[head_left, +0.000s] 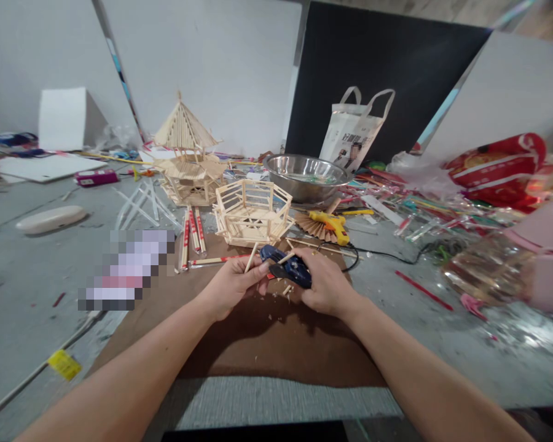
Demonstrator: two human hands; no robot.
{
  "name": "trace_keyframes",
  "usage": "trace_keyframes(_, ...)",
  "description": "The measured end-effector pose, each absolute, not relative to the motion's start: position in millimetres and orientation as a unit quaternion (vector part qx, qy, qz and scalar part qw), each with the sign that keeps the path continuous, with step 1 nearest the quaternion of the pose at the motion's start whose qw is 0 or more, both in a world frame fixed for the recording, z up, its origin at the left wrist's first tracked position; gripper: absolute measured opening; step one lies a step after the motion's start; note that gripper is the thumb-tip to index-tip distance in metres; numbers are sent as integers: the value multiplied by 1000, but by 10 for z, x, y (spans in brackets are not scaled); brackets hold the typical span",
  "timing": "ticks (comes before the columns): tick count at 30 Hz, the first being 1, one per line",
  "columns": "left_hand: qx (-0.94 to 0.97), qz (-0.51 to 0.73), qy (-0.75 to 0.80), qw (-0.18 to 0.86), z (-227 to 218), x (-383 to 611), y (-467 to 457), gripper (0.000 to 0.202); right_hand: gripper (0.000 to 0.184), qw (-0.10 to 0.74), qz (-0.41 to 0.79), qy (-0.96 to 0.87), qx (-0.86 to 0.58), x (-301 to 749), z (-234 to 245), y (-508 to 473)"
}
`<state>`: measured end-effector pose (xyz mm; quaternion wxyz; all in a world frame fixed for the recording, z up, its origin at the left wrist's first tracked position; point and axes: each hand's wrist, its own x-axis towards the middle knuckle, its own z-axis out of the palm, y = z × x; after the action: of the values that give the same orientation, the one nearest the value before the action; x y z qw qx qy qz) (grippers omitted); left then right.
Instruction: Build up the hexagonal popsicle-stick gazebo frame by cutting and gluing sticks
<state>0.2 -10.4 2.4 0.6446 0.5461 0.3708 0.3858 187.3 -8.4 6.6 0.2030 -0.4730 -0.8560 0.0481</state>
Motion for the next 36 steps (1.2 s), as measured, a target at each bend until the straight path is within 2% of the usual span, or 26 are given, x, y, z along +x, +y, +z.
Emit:
trace_keyframes(9,560,384,378,629,10,-7,-101,35,53,208,44,-856,-471,1888,49,-81)
trace_keyframes(26,546,401,371,635,-9,-19,-117,35,40,159,30,-840,-518,1832,137,-144)
trace_keyframes(31,523,422,375,638,-23,0,-110,28,36,144,36,-831,-536,1807,145,-146)
trace_keyframes(36,518,440,367,635,-39,-4,-92,26,46,166,58,-844,-506,1811,123,-114)
